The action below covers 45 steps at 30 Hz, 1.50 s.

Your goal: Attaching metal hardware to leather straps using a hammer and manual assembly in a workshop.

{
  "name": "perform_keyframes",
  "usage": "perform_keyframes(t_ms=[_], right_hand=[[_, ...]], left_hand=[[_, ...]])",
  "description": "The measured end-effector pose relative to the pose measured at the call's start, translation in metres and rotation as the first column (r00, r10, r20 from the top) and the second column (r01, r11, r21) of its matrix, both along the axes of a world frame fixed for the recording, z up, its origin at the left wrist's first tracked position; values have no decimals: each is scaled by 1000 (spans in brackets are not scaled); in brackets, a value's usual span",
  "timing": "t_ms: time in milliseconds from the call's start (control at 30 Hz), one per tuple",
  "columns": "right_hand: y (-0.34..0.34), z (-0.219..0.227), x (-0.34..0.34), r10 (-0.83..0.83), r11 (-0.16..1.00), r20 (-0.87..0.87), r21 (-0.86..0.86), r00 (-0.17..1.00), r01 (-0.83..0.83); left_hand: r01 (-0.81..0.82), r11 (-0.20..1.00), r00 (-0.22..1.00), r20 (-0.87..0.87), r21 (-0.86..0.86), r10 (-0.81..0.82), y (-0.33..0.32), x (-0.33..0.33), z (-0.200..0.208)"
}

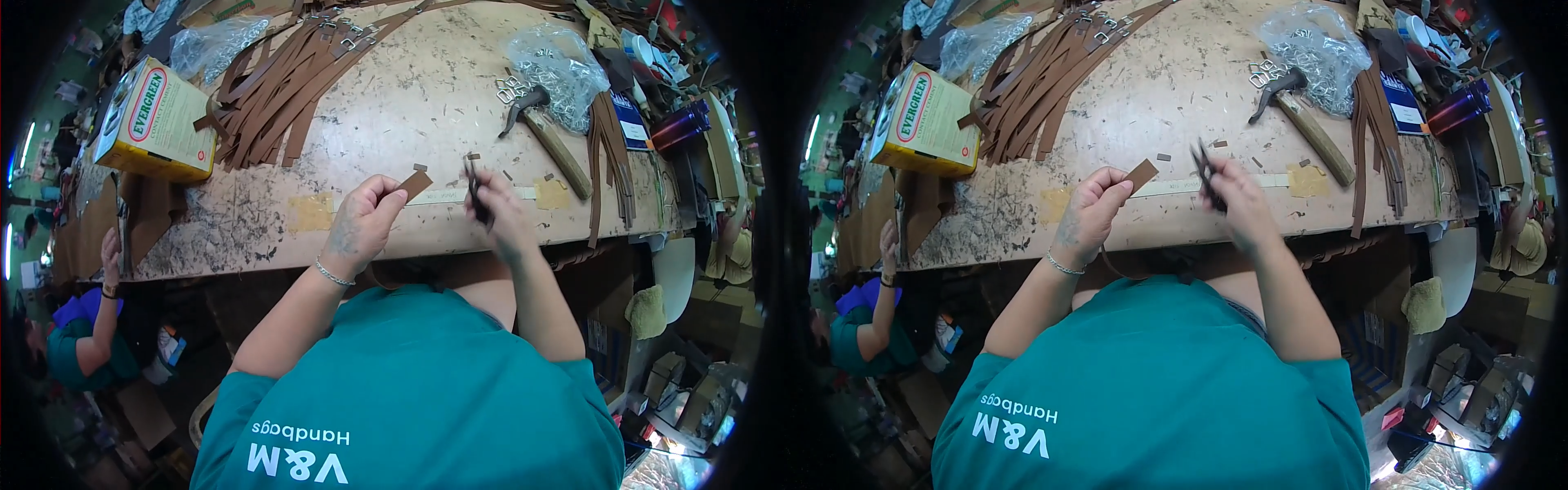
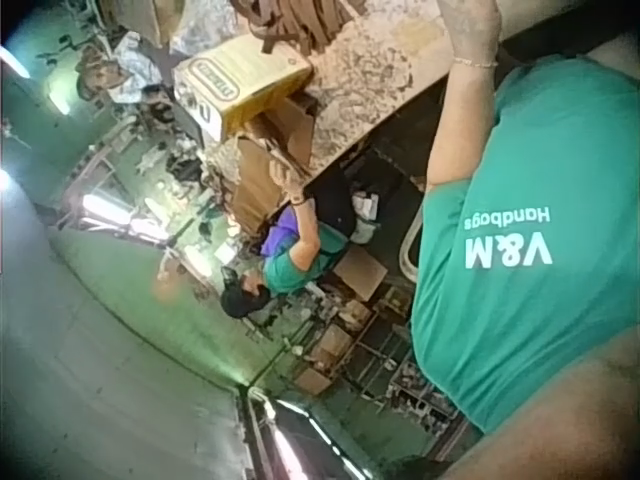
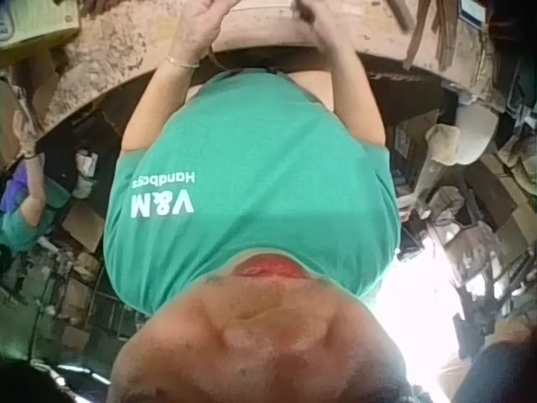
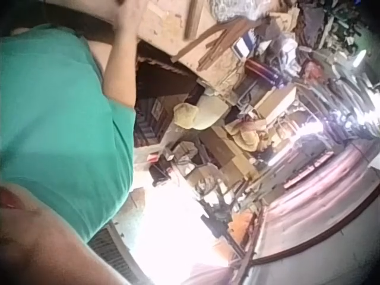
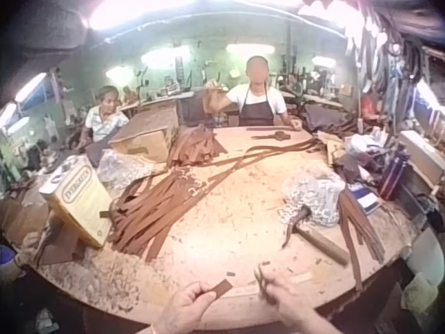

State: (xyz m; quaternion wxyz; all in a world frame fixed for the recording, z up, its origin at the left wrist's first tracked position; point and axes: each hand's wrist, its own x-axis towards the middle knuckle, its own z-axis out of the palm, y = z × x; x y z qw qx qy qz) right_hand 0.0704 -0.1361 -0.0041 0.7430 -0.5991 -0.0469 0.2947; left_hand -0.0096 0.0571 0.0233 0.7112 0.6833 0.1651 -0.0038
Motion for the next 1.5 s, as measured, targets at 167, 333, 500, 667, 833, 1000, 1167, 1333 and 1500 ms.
perform_keyframes(t_ms=[167,333,500,667,833,1000,1167,1333,1500], right_hand=[[1,16,-46,196,981,-164,37,967,-192],[9,21,-45,197,980,-230,77,953,-184],[11,19,-42,216,976,-184,78,959,-205],[11,14,-44,216,974,-207,108,954,-197],[11,14,-45,205,975,-212,125,955,-181],[10,13,-50,183,975,-205,163,961,-151],[10,12,-54,150,980,-203,161,968,-118],[10,6,-56,131,980,-176,169,976,-102],[9,-4,-23,109,978,120,-191,987,-84]], left_hand=[[18,998,993,118,54,-24,-6,1,-6],[50,994,994,94,97,-59,-10,-2,-7],[123,968,992,12,219,-128,-13,-6,7],[120,954,991,22,274,-130,-17,-8,9],[123,952,990,35,280,-139,-17,-8,9],[129,946,989,34,297,-145,-18,-9,9],[108,947,992,30,303,-123,-20,-9,9],[112,944,990,45,309,-132,-20,-9,3],[183,942,983,-38,280,-180,-13,-15,5]])
